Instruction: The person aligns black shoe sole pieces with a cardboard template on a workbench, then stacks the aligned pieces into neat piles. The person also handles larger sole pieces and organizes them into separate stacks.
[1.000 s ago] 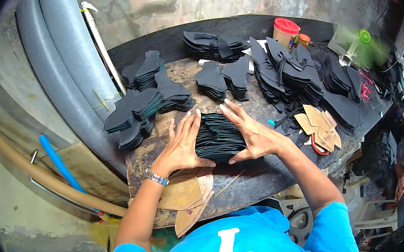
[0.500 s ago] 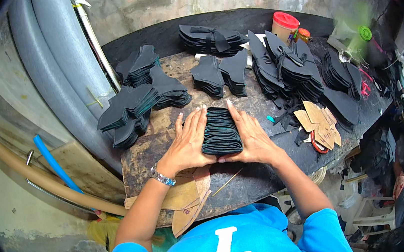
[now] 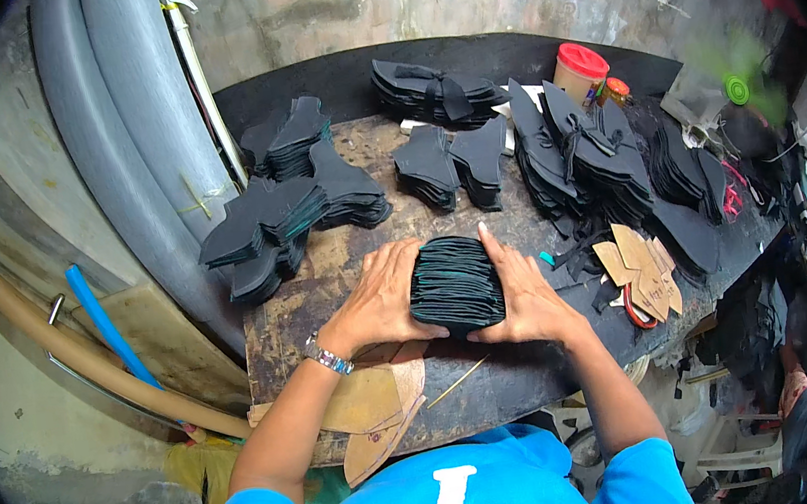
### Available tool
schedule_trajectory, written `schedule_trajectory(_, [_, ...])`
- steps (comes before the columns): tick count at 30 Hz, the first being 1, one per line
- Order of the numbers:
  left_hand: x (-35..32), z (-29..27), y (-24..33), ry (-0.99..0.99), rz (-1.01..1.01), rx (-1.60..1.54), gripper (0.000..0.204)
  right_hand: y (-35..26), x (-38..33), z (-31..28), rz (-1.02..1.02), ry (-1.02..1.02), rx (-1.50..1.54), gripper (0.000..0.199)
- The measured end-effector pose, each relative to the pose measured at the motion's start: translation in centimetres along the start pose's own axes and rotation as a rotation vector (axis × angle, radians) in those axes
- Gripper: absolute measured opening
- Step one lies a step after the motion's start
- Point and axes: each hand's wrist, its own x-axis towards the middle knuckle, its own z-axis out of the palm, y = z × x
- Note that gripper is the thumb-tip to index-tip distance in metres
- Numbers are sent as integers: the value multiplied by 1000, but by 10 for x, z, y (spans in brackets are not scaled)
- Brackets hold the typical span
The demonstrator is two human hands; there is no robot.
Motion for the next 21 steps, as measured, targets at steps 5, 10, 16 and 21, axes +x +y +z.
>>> schedule_trajectory(5, [9, -13, 7, -22, -4, 26, 109, -2, 9, 1, -114, 53, 22, 121])
schedule_trajectory(10, [28, -59, 27, 103, 118, 245, 109, -8, 22, -5, 16, 169, 431, 116])
schedule_trajectory(16, [-1, -73, 47, 793, 140, 194, 76, -7, 93, -20, 284, 292, 1246, 102])
schedule_trajectory(21, [-38, -6, 40, 716, -9, 143, 69, 3, 216, -26, 363, 198, 1477, 88])
